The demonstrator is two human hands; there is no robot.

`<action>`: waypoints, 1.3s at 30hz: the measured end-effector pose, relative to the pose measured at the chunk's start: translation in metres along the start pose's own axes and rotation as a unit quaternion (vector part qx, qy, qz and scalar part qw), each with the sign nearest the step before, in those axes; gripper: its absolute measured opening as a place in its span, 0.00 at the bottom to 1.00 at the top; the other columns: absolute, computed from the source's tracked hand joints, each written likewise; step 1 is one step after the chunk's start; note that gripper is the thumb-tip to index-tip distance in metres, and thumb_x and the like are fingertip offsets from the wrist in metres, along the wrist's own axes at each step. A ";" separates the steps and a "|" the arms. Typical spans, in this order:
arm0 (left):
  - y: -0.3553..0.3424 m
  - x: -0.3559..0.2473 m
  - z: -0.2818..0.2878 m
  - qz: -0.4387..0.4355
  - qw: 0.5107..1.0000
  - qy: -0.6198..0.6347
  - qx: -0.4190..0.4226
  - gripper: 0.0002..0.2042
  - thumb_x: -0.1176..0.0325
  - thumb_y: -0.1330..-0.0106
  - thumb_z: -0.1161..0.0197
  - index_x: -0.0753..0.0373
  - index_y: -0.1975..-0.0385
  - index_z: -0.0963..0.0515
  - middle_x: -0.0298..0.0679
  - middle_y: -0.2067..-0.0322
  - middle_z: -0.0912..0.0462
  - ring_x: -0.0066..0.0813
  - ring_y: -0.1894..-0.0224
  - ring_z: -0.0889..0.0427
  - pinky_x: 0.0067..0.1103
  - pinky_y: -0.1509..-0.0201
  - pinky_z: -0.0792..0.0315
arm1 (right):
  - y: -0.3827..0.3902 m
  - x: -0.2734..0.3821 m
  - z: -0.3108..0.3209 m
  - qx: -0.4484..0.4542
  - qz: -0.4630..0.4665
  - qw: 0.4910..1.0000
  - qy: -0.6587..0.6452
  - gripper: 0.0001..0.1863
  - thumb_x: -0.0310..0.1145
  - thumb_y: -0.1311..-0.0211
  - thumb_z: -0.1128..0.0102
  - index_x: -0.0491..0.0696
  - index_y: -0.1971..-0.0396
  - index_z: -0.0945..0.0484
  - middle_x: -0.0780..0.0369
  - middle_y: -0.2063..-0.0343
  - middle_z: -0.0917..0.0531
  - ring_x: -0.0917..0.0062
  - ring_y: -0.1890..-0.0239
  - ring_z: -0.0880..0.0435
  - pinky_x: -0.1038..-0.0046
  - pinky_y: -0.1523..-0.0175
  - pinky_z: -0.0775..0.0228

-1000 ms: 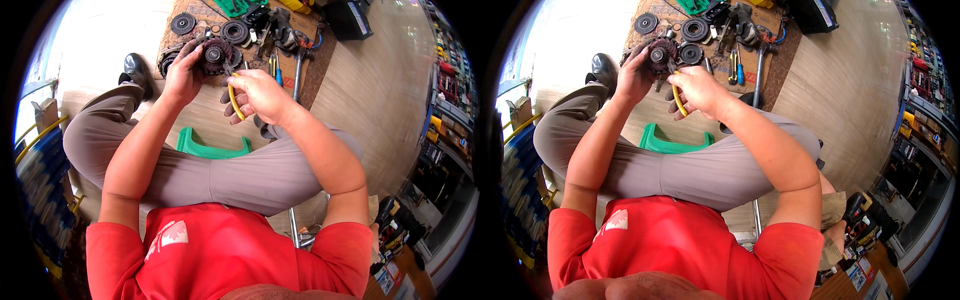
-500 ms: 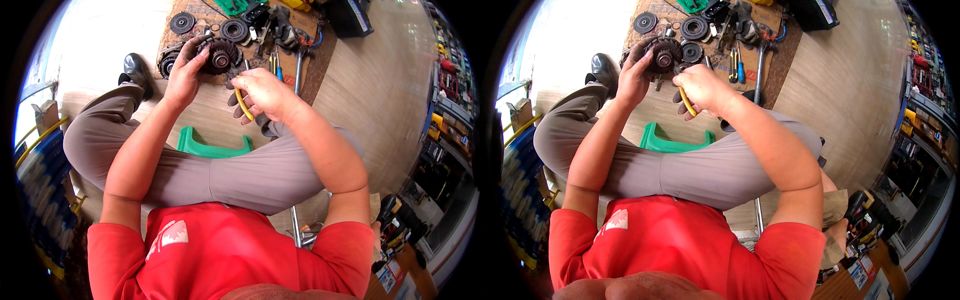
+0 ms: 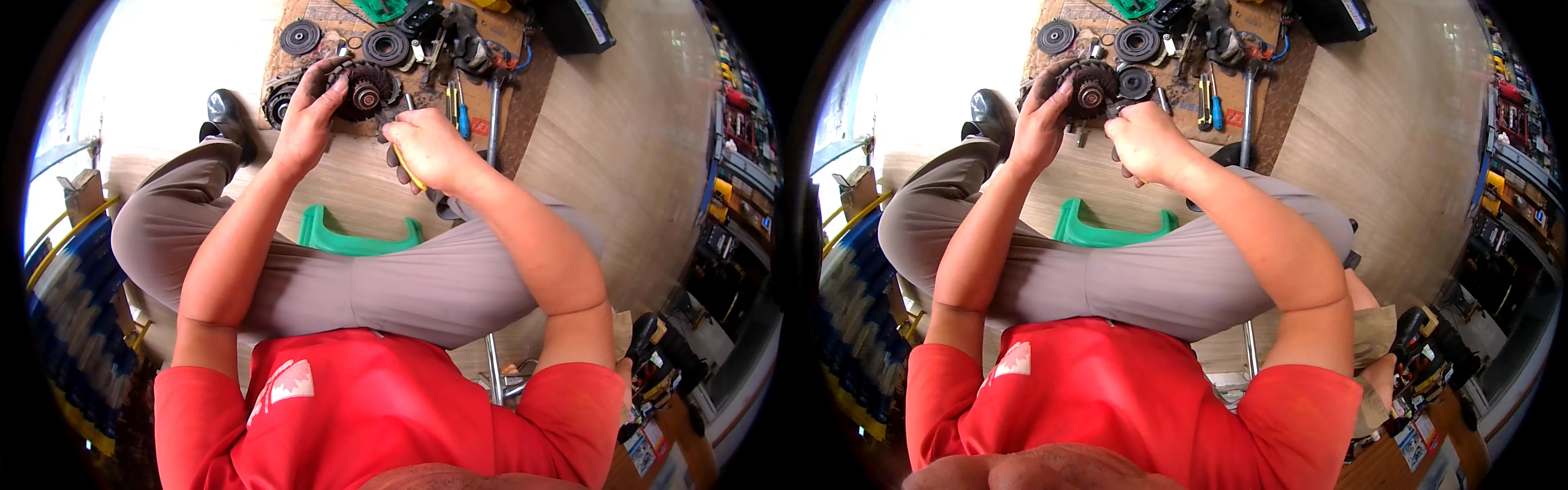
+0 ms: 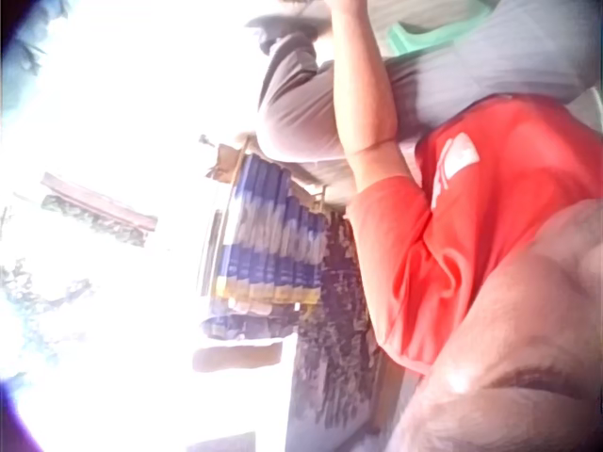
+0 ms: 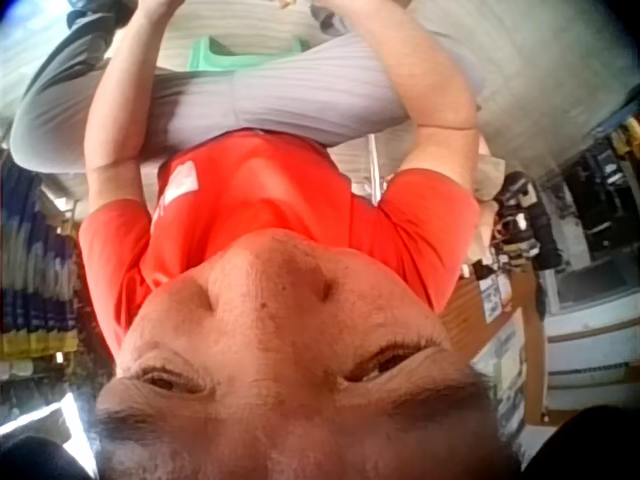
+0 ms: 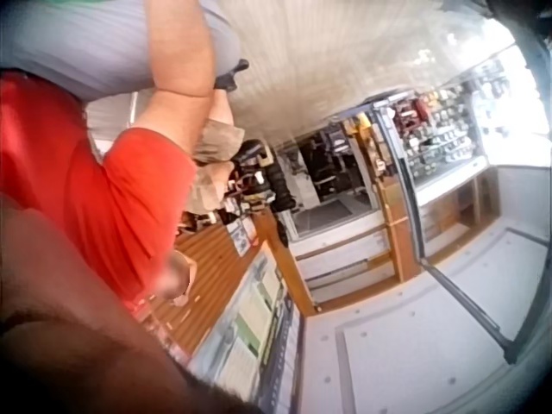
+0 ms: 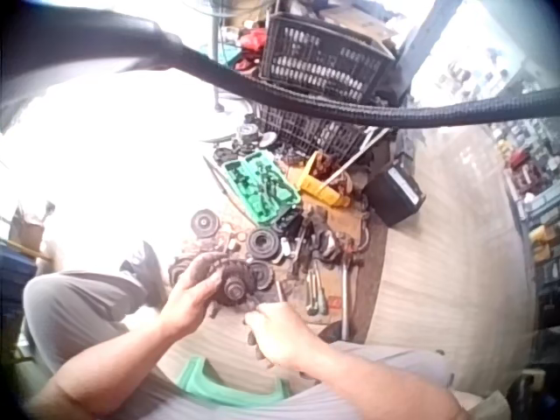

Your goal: The person disassembles a mechanical assembly by hand and with pliers while sitting on the floor. They handle gears, a stator, and a circuit board, removing small pins and components from the assembly.

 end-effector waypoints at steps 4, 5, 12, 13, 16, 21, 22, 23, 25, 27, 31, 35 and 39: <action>-0.001 0.000 0.001 0.016 0.997 0.075 -0.009 0.20 0.69 0.28 0.48 0.67 0.38 0.38 0.43 0.45 0.27 0.28 0.43 0.28 0.24 0.38 0.34 | -0.011 0.004 0.002 -0.018 0.072 0.997 0.026 0.13 0.34 0.33 0.54 0.40 0.72 0.29 0.62 0.82 0.27 0.80 0.87 0.29 0.75 0.86 0.37; -0.001 0.000 0.002 0.025 0.994 0.104 -0.020 0.20 0.69 0.28 0.48 0.67 0.38 0.38 0.43 0.45 0.27 0.29 0.43 0.28 0.26 0.38 0.33 | -0.012 0.007 0.002 -0.025 0.093 0.995 0.035 0.13 0.34 0.33 0.54 0.40 0.73 0.30 0.62 0.82 0.27 0.80 0.87 0.29 0.75 0.86 0.38; 0.000 0.003 0.003 0.054 0.972 0.227 -0.029 0.19 0.71 0.28 0.52 0.67 0.39 0.38 0.45 0.45 0.25 0.36 0.44 0.24 0.31 0.42 0.25 | -0.005 0.022 0.005 -0.043 0.085 0.995 -0.038 0.13 0.35 0.34 0.52 0.40 0.73 0.29 0.61 0.81 0.25 0.78 0.84 0.25 0.72 0.81 0.34; -0.002 0.003 0.005 0.053 0.973 0.225 -0.025 0.19 0.71 0.28 0.52 0.67 0.39 0.38 0.45 0.46 0.25 0.35 0.45 0.23 0.31 0.43 0.25 | -0.004 0.026 0.011 -0.055 0.092 0.994 -0.004 0.13 0.35 0.36 0.51 0.40 0.73 0.28 0.59 0.81 0.24 0.75 0.83 0.24 0.68 0.77 0.31; -0.004 0.007 0.010 0.052 0.974 0.217 -0.032 0.19 0.70 0.28 0.52 0.67 0.39 0.37 0.44 0.47 0.24 0.34 0.46 0.22 0.30 0.45 0.23 | -0.002 0.039 0.026 -0.102 0.183 0.956 0.206 0.14 0.37 0.41 0.45 0.39 0.71 0.25 0.53 0.79 0.21 0.60 0.73 0.20 0.59 0.63 0.27; -0.004 0.015 0.018 0.066 0.974 0.209 -0.059 0.18 0.69 0.30 0.49 0.67 0.42 0.34 0.43 0.50 0.22 0.31 0.49 0.20 0.28 0.48 0.22 | 0.014 0.059 0.037 -0.165 0.251 0.904 0.305 0.16 0.37 0.44 0.41 0.40 0.64 0.23 0.47 0.66 0.19 0.52 0.60 0.20 0.58 0.53 0.28; -0.003 0.017 0.019 0.071 0.972 0.213 -0.067 0.17 0.69 0.30 0.49 0.67 0.43 0.33 0.42 0.50 0.21 0.31 0.49 0.20 0.27 0.49 0.21 | 0.017 0.062 0.042 -0.183 0.265 0.896 0.307 0.16 0.37 0.44 0.41 0.40 0.63 0.23 0.47 0.64 0.19 0.52 0.59 0.20 0.58 0.53 0.28; -0.003 0.018 0.020 0.075 0.971 0.216 -0.075 0.17 0.69 0.30 0.49 0.66 0.44 0.32 0.42 0.51 0.21 0.31 0.50 0.20 0.27 0.49 0.21 | 0.020 0.065 0.047 -0.201 0.280 0.887 0.307 0.16 0.37 0.45 0.41 0.40 0.62 0.23 0.47 0.63 0.20 0.52 0.58 0.20 0.58 0.52 0.28; -0.003 0.017 0.021 0.079 0.969 0.222 -0.079 0.16 0.69 0.30 0.49 0.66 0.44 0.32 0.41 0.52 0.21 0.30 0.51 0.19 0.27 0.50 0.21 | 0.027 0.073 0.052 -0.235 0.305 0.865 0.321 0.17 0.37 0.45 0.40 0.40 0.60 0.23 0.48 0.64 0.20 0.53 0.59 0.20 0.59 0.51 0.28; -0.004 0.019 0.021 0.085 0.967 0.229 -0.080 0.16 0.69 0.30 0.49 0.66 0.45 0.31 0.41 0.52 0.20 0.30 0.52 0.18 0.27 0.51 0.21 | 0.030 0.075 0.051 -0.264 0.329 0.825 0.377 0.16 0.35 0.45 0.39 0.41 0.61 0.24 0.49 0.66 0.21 0.53 0.61 0.21 0.59 0.53 0.28; -0.004 0.020 0.022 0.095 0.967 0.220 -0.084 0.16 0.69 0.30 0.48 0.66 0.45 0.31 0.41 0.53 0.20 0.30 0.52 0.18 0.27 0.52 0.20 | 0.025 0.073 0.049 -0.285 0.363 0.813 0.356 0.12 0.32 0.45 0.40 0.41 0.64 0.26 0.50 0.68 0.22 0.54 0.63 0.21 0.58 0.57 0.28; 0.001 0.012 0.008 0.085 0.976 0.192 -0.050 0.16 0.69 0.30 0.48 0.67 0.45 0.32 0.43 0.52 0.21 0.32 0.51 0.19 0.28 0.50 0.21 | 0.023 0.080 0.040 -0.266 0.406 0.811 0.326 0.11 0.33 0.43 0.38 0.43 0.65 0.26 0.53 0.68 0.22 0.56 0.64 0.20 0.59 0.60 0.28; 0.005 0.010 -0.005 0.079 0.979 0.190 -0.018 0.16 0.70 0.29 0.49 0.68 0.45 0.32 0.44 0.51 0.22 0.32 0.50 0.21 0.28 0.47 0.23 | 0.015 0.074 0.030 -0.254 0.430 0.795 0.345 0.13 0.37 0.42 0.37 0.44 0.63 0.25 0.55 0.68 0.21 0.57 0.64 0.19 0.60 0.61 0.26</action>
Point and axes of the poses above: each hand's wrist, its own y-axis away from the middle knuckle, its own z-axis out of the back of the hand, x = y × z, the point moved 10 cm from there along -y, towards the middle knuckle
